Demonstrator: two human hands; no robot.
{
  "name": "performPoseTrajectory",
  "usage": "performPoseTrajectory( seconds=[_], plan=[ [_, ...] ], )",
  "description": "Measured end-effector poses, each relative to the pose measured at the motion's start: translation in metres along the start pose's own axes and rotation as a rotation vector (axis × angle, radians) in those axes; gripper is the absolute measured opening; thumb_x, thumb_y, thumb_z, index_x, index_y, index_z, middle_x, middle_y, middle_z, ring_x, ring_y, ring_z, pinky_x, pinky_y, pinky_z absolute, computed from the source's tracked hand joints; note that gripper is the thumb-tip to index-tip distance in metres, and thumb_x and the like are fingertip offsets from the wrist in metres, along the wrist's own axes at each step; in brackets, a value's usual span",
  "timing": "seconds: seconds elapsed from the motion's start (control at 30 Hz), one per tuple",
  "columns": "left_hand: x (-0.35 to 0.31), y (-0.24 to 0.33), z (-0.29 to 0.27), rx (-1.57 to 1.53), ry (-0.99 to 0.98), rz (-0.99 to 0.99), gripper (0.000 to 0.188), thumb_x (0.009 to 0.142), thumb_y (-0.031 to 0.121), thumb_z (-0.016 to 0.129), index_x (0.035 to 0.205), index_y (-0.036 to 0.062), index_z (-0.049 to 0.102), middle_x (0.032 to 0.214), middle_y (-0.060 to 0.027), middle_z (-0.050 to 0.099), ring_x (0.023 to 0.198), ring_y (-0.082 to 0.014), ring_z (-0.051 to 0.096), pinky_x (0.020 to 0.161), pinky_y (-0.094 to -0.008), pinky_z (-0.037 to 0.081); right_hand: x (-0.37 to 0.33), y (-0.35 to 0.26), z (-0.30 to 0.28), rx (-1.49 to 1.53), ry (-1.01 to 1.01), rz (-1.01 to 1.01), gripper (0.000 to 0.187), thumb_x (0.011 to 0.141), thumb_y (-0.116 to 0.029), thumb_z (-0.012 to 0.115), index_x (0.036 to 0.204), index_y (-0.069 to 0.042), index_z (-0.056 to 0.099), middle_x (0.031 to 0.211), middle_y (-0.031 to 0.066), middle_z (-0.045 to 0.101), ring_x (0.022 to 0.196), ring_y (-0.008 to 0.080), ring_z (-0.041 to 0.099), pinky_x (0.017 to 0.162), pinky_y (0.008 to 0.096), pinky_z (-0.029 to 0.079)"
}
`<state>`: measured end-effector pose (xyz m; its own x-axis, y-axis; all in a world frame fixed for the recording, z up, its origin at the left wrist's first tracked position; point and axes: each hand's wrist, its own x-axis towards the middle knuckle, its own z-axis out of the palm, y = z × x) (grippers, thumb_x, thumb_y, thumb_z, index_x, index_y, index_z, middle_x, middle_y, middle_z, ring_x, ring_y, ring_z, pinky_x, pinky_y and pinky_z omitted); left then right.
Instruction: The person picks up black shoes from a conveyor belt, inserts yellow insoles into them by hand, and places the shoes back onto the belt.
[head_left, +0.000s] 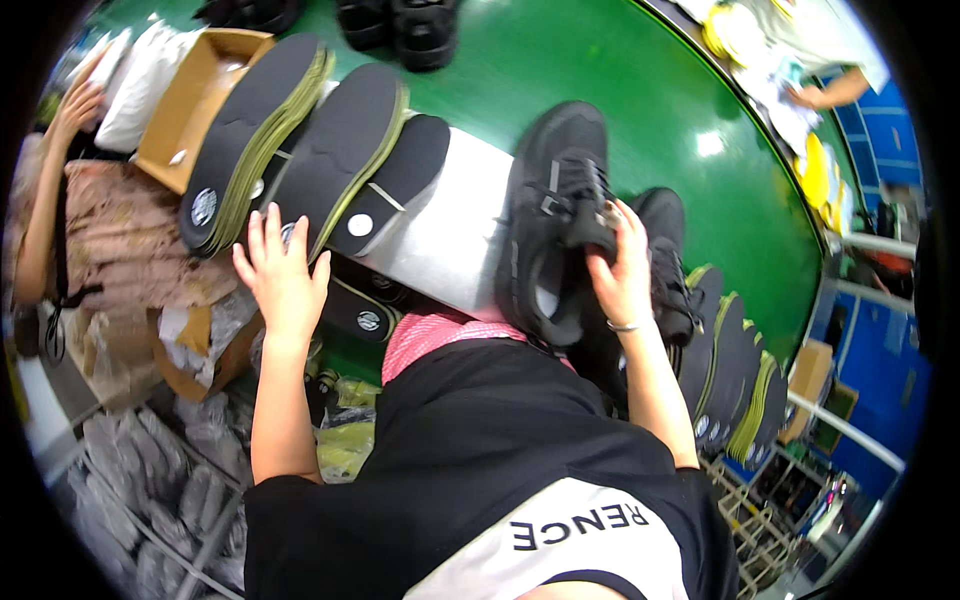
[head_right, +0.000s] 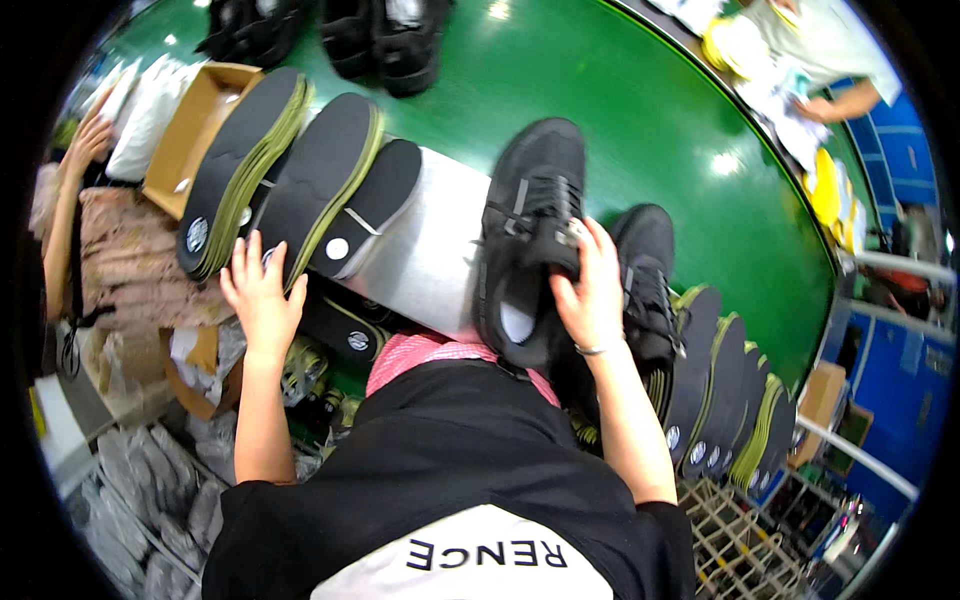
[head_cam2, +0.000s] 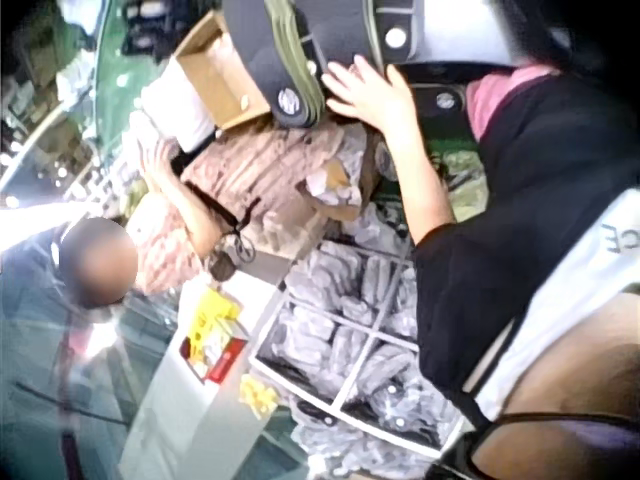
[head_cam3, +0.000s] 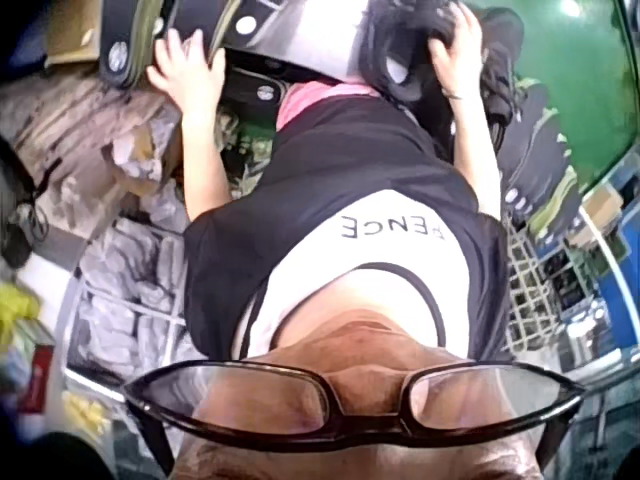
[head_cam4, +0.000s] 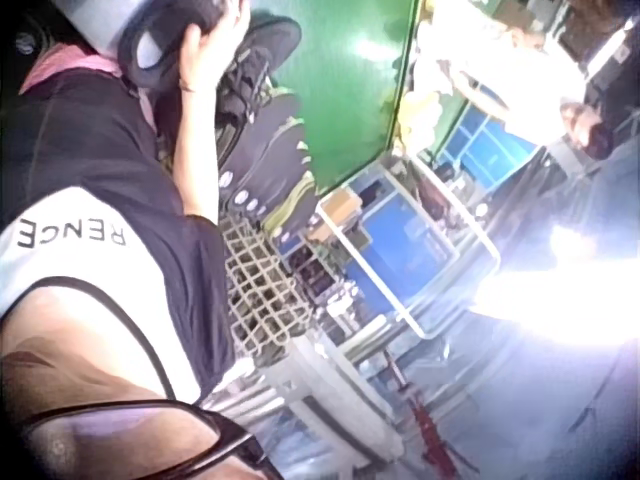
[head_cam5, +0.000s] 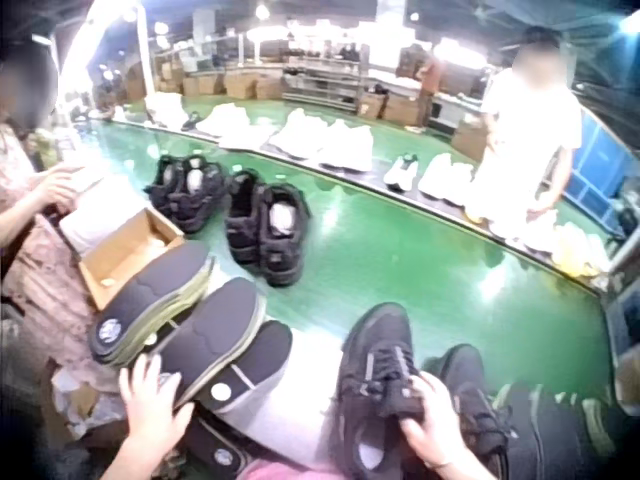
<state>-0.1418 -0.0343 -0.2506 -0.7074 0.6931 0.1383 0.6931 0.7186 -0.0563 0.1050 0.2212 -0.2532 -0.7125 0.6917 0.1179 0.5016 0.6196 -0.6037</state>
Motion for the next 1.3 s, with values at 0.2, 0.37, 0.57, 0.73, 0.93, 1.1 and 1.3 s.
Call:
performPoseTrajectory(
  seconds=[0.2,0.37,0.57,0.73,0.93,1.1,1.3],
  plan=[
    [0.037,0.119,-0.021,-0.931,-0.041,0.427,0.051,0.066,0.019,0.067,0.111,0.0034,0.049,0.111,-0.0139,0.05,0.104,-0.0279,0.046,0.088,-0.0366,0.036,-0.004,0.007,0.006,0.068,0.105,-0.039,0.047,0.067,-0.006,0.06,0.111,-0.003,0.046,0.12,0.0171,0.042,0.11,0.0325,0.042,0.092,0.0354,0.034],
    [0.059,0.201,0.003,-0.873,0.028,0.852,0.057,0.068,0.013,0.063,0.12,0.0079,0.039,0.117,-0.012,0.043,0.106,-0.0293,0.042,0.087,-0.0389,0.035,-0.006,0.01,0.007,0.119,0.156,0.002,0.034,0.071,-0.01,0.06,0.104,-0.005,0.054,0.115,0.015,0.045,0.105,0.0298,0.044,0.088,0.0342,0.036],
    [0.085,0.209,0.013,-1.41,-0.593,0.449,0.04,0.078,0.009,0.054,0.115,0.0041,0.04,0.086,-0.008,0.058,0.082,-0.0158,0.055,0.073,-0.0273,0.042,0.007,0.011,0.0,0.693,0.092,0.45,0.027,0.077,-0.023,0.061,0.09,0.0,0.059,0.094,0.0046,0.051,0.086,0.0128,0.049,0.077,0.0247,0.038],
    [0.098,0.211,0.024,-1.605,-0.903,0.261,0.041,0.08,0.011,0.052,0.117,0.0019,0.037,0.092,-0.0077,0.057,0.086,-0.0115,0.053,0.077,-0.0239,0.041,0.021,0.017,0.002,1.058,-0.036,0.592,0.037,0.077,-0.029,0.061,0.098,0.002,0.057,0.09,0.0042,0.058,0.083,0.0107,0.05,0.076,0.0236,0.038],
    [0.098,0.214,0.022,-1.614,-0.916,0.248,0.045,0.08,0.012,0.053,0.119,0.0,0.035,0.095,-0.009,0.057,0.087,-0.012,0.053,0.078,-0.0241,0.041,0.025,0.027,0.007,1.155,-0.022,0.7,0.04,0.075,-0.03,0.063,0.098,0.003,0.057,0.091,0.0056,0.059,0.084,0.0121,0.052,0.077,0.0244,0.038],
    [0.098,0.216,0.023,-1.638,-0.923,0.232,0.046,0.079,0.013,0.054,0.119,-0.0004,0.035,0.095,-0.0097,0.057,0.087,-0.0123,0.054,0.078,-0.0241,0.041,0.027,0.028,0.005,1.156,-0.047,0.711,0.038,0.076,-0.029,0.062,0.097,0.003,0.057,0.089,0.0055,0.059,0.082,0.0118,0.052,0.076,0.024,0.038],
    [0.096,0.216,0.026,-1.67,-0.902,0.236,0.046,0.079,0.012,0.054,0.119,-0.0009,0.034,0.095,-0.0098,0.057,0.087,-0.0122,0.054,0.077,-0.0235,0.042,0.027,0.028,0.007,1.145,-0.016,0.69,0.038,0.076,-0.03,0.062,0.095,0.003,0.058,0.087,0.0056,0.059,0.081,0.0118,0.053,0.075,0.0236,0.038]
  ],
)
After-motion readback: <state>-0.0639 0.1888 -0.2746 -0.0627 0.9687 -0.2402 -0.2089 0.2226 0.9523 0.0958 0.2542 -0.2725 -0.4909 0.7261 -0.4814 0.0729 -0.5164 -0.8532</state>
